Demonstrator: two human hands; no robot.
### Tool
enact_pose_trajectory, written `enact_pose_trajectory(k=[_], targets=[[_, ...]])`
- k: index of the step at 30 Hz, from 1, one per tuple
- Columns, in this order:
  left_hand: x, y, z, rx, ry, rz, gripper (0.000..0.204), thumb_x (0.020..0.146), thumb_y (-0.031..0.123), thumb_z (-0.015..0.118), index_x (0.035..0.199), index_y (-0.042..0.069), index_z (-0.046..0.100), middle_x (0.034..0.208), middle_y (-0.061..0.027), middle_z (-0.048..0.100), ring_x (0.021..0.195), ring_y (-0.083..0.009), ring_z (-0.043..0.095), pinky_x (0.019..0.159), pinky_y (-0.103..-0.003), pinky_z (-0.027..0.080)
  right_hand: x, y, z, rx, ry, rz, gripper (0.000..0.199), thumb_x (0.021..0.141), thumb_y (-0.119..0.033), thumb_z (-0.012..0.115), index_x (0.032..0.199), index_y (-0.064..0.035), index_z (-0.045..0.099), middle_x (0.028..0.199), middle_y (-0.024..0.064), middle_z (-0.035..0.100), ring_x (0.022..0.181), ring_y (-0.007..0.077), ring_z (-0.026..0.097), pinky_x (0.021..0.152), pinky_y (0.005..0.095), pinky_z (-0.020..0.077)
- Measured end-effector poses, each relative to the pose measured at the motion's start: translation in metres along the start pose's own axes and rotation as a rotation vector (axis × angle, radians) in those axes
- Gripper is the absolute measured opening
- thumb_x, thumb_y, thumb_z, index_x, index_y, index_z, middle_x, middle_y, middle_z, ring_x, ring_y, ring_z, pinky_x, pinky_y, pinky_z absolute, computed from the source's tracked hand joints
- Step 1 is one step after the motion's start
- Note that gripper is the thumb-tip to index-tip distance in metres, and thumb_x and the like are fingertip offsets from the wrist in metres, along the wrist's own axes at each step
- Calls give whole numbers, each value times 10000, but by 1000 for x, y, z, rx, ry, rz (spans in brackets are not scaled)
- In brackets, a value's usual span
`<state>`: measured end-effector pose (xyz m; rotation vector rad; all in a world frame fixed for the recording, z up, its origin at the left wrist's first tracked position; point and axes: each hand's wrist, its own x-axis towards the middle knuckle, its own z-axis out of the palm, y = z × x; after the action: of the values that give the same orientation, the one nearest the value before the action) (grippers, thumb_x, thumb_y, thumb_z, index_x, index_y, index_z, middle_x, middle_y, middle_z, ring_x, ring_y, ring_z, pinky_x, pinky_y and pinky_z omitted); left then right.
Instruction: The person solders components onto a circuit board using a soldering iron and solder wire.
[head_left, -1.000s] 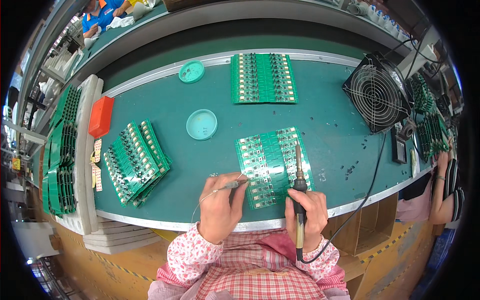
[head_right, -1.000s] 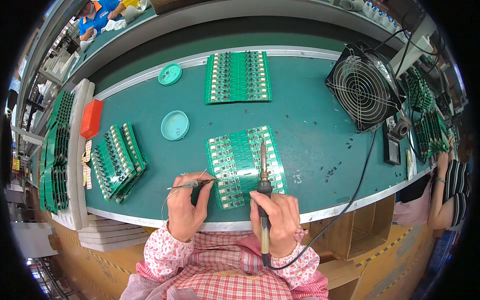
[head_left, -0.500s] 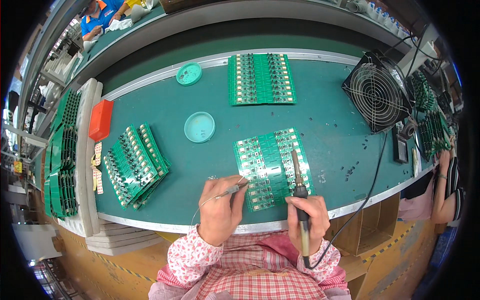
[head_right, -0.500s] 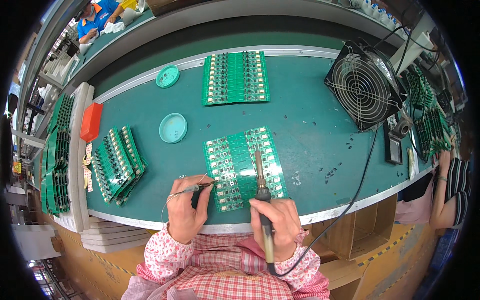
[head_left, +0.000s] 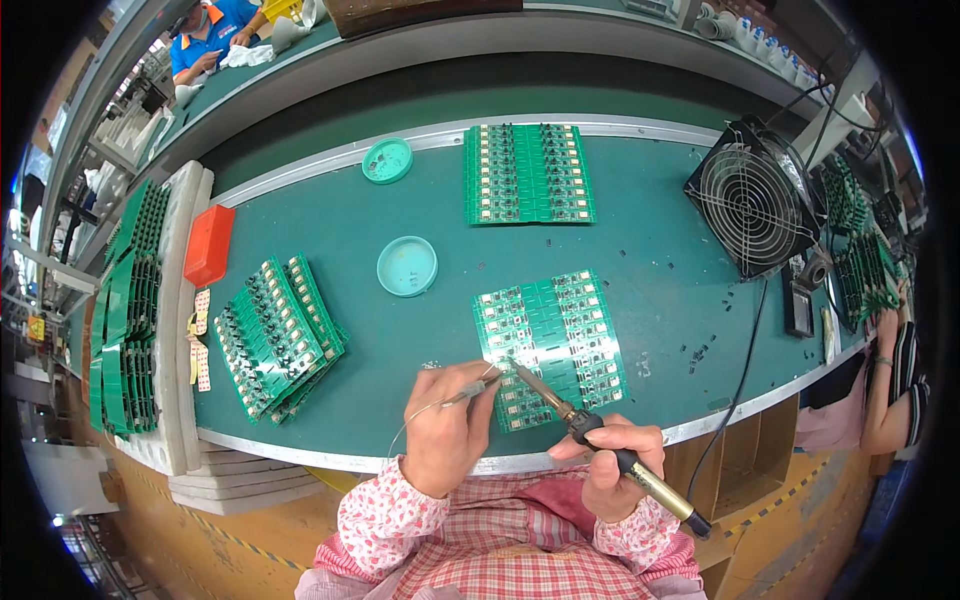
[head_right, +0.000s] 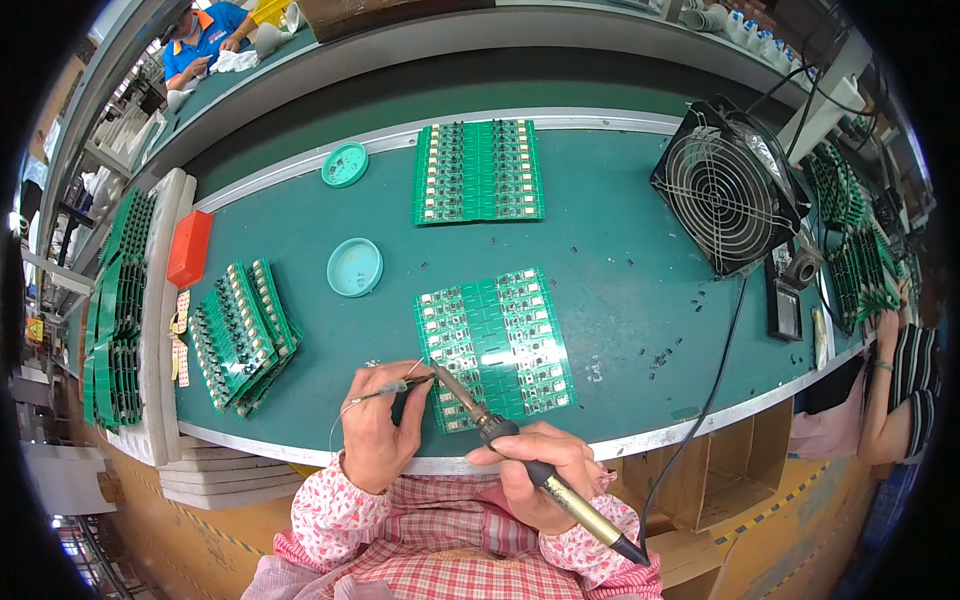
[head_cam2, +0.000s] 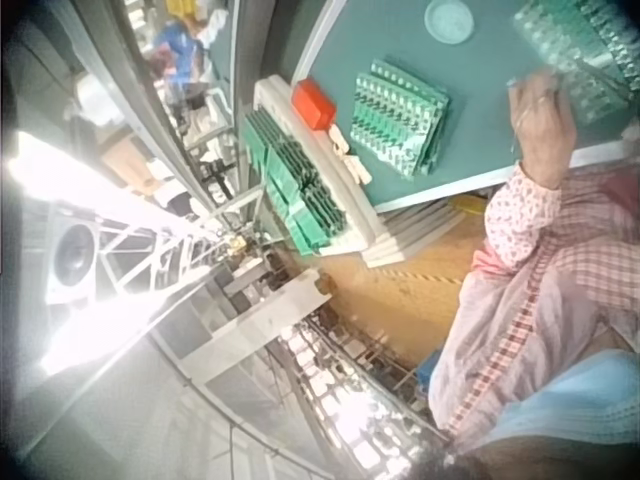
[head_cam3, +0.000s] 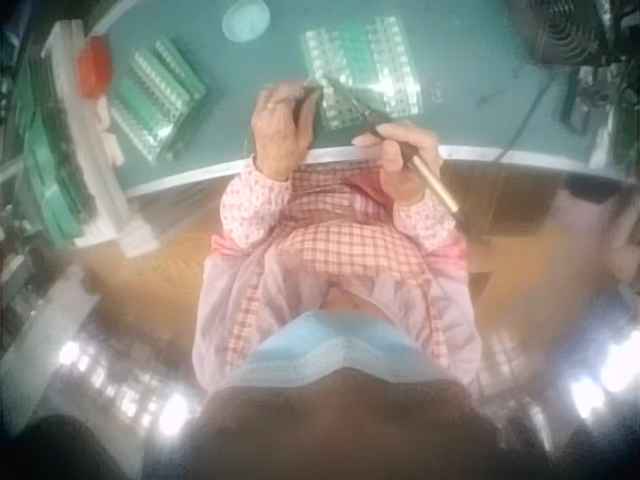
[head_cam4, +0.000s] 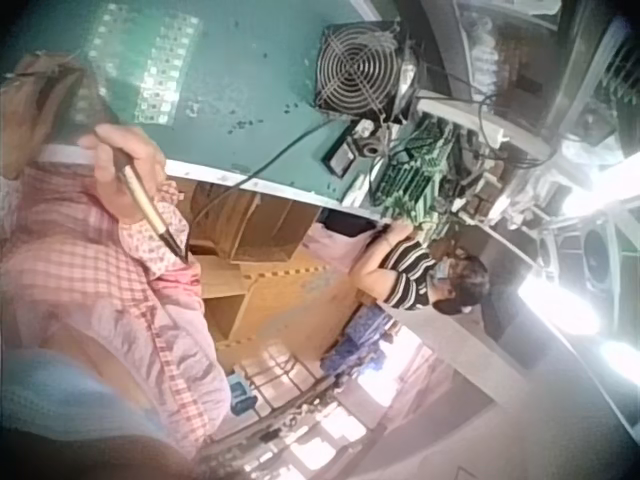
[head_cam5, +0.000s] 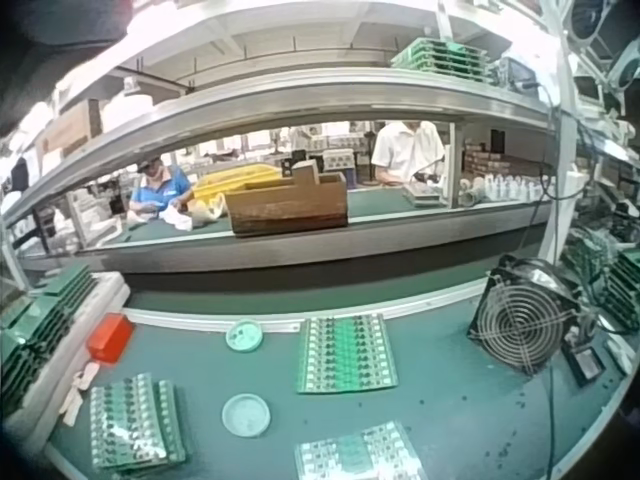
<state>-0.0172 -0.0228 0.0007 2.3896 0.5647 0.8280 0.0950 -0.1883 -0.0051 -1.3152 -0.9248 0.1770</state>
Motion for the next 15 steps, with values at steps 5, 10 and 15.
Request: enact_pose_trajectory(k=[5, 10, 15], targets=[[0, -1, 1, -15, 10, 2, 272, 820, -58, 743, 1070, 23, 675, 1048, -113, 722, 890, -330, 668, 815, -407, 515, 5, 2, 4, -11, -28, -34, 198, 1004, -196, 661, 1107, -54, 568, 797, 83, 775, 679, 188, 732, 620, 305, 577], [1, -1, 0, -14, 15, 21, 277, 816, -60, 744, 1070, 21, 670, 1040, -111, 723, 884, -328, 671, 807, -410, 511, 6, 4, 6, 23, -12, -43, 197, 1006, -192, 658, 1102, -44, 569, 790, 98, 771, 674, 191, 733, 618, 305, 579], [1, 0, 1, -10, 16, 17, 276, 815, -63, 743, 1067, 20, 669, 1039, -111, 722, 880, -328, 671, 799, -404, 507, 6, 4, 7, 45, -8, -47, 188, 1005, -188, 658, 1097, -47, 575, 784, 99, 769, 663, 188, 730, 607, 302, 578]])
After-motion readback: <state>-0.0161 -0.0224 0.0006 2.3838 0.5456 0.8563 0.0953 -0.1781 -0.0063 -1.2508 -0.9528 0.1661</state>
